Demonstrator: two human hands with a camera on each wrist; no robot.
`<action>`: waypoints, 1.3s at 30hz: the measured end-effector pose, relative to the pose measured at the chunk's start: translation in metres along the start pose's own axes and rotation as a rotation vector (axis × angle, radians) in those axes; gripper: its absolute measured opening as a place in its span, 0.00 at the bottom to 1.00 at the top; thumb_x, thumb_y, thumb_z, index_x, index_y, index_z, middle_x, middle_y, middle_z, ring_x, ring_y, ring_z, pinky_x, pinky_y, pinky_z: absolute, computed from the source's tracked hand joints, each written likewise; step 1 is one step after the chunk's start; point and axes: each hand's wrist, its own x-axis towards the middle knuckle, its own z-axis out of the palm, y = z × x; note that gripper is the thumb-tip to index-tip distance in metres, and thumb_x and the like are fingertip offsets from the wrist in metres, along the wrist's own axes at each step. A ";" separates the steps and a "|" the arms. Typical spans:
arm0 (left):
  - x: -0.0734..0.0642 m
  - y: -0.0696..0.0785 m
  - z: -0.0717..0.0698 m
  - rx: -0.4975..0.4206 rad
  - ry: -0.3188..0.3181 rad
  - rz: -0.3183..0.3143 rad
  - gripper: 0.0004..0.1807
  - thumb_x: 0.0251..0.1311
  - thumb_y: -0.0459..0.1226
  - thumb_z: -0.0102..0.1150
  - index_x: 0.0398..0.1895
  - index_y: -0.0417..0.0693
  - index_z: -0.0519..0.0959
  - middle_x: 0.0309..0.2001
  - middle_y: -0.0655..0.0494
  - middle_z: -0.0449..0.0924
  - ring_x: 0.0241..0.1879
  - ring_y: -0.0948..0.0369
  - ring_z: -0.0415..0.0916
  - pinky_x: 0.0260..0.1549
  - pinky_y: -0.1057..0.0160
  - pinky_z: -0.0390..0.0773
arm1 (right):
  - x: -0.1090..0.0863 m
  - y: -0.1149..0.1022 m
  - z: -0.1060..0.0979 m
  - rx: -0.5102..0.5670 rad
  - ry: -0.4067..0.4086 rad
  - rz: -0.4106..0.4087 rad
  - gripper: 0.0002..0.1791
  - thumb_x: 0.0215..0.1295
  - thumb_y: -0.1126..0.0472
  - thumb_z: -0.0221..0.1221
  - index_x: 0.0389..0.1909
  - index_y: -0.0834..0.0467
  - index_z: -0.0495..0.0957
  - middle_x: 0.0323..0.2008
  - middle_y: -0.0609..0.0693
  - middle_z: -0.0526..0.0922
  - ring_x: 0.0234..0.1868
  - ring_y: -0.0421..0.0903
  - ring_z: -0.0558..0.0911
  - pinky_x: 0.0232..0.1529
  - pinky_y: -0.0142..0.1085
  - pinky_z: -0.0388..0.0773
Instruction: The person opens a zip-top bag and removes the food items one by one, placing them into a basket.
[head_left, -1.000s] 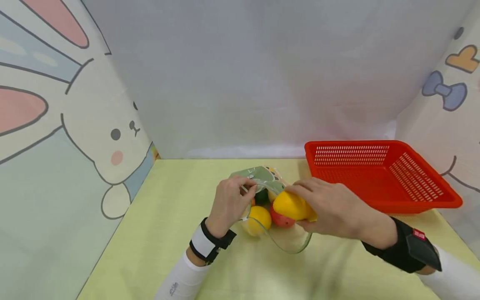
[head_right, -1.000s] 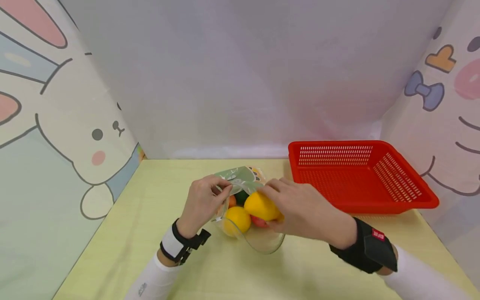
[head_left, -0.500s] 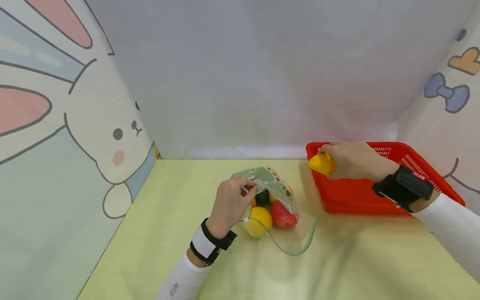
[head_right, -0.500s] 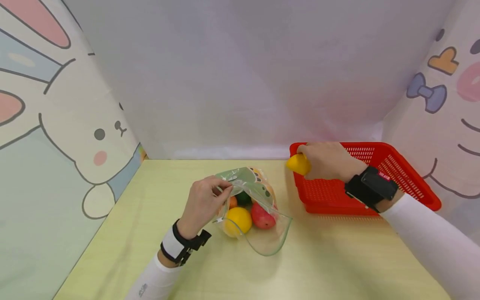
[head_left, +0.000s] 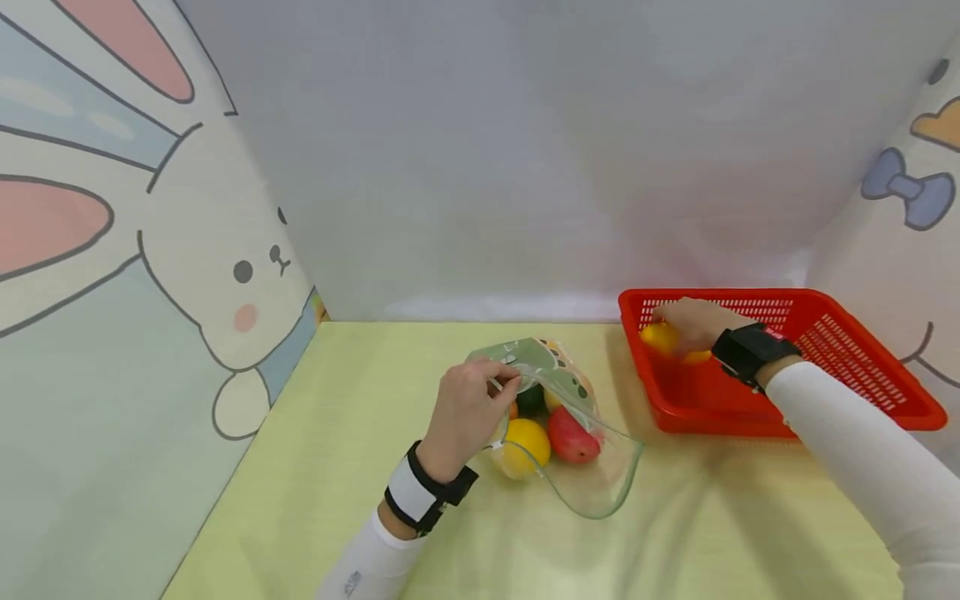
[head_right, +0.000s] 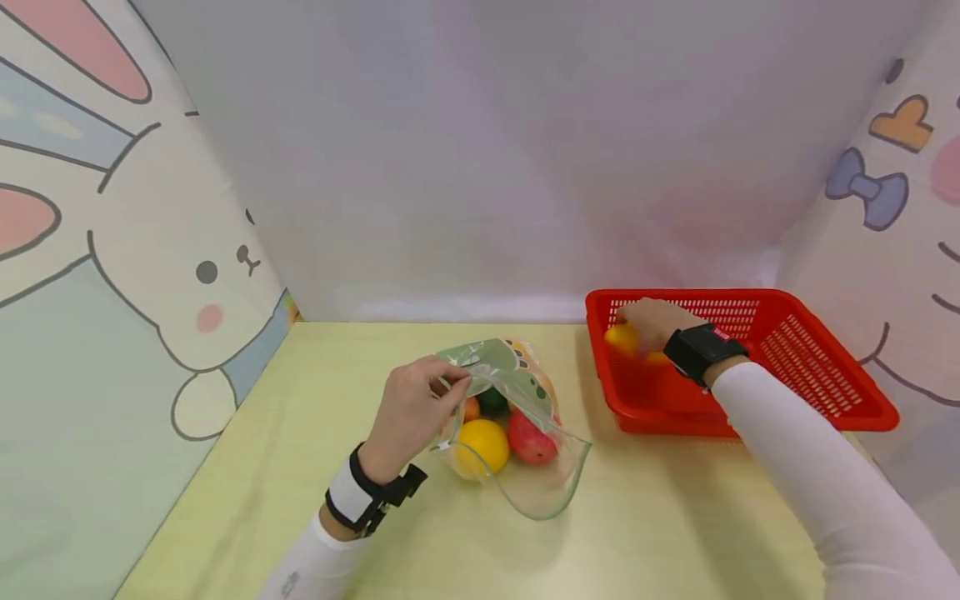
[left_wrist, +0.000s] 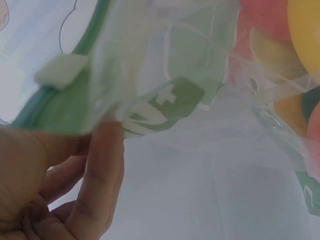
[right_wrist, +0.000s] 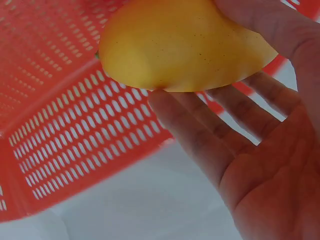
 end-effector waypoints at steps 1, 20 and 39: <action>0.000 0.001 -0.001 0.002 0.008 0.003 0.03 0.62 0.29 0.71 0.37 0.38 0.91 0.32 0.48 0.90 0.27 0.58 0.84 0.27 0.76 0.79 | 0.003 0.002 0.004 0.000 -0.005 0.000 0.29 0.56 0.64 0.76 0.59 0.65 0.80 0.43 0.57 0.84 0.43 0.55 0.78 0.50 0.56 0.85; 0.000 0.001 -0.002 0.010 0.016 0.007 0.03 0.61 0.29 0.72 0.37 0.38 0.90 0.31 0.49 0.90 0.27 0.57 0.84 0.28 0.74 0.80 | 0.020 0.013 0.023 -0.032 0.040 0.005 0.14 0.63 0.63 0.71 0.46 0.65 0.82 0.36 0.59 0.84 0.39 0.56 0.80 0.49 0.53 0.85; -0.001 0.003 -0.002 0.018 0.007 -0.007 0.03 0.62 0.29 0.72 0.37 0.38 0.91 0.31 0.49 0.90 0.27 0.57 0.84 0.28 0.75 0.80 | -0.090 -0.151 -0.026 -0.081 0.418 -0.350 0.27 0.56 0.61 0.78 0.57 0.59 0.83 0.46 0.55 0.86 0.39 0.48 0.84 0.43 0.42 0.90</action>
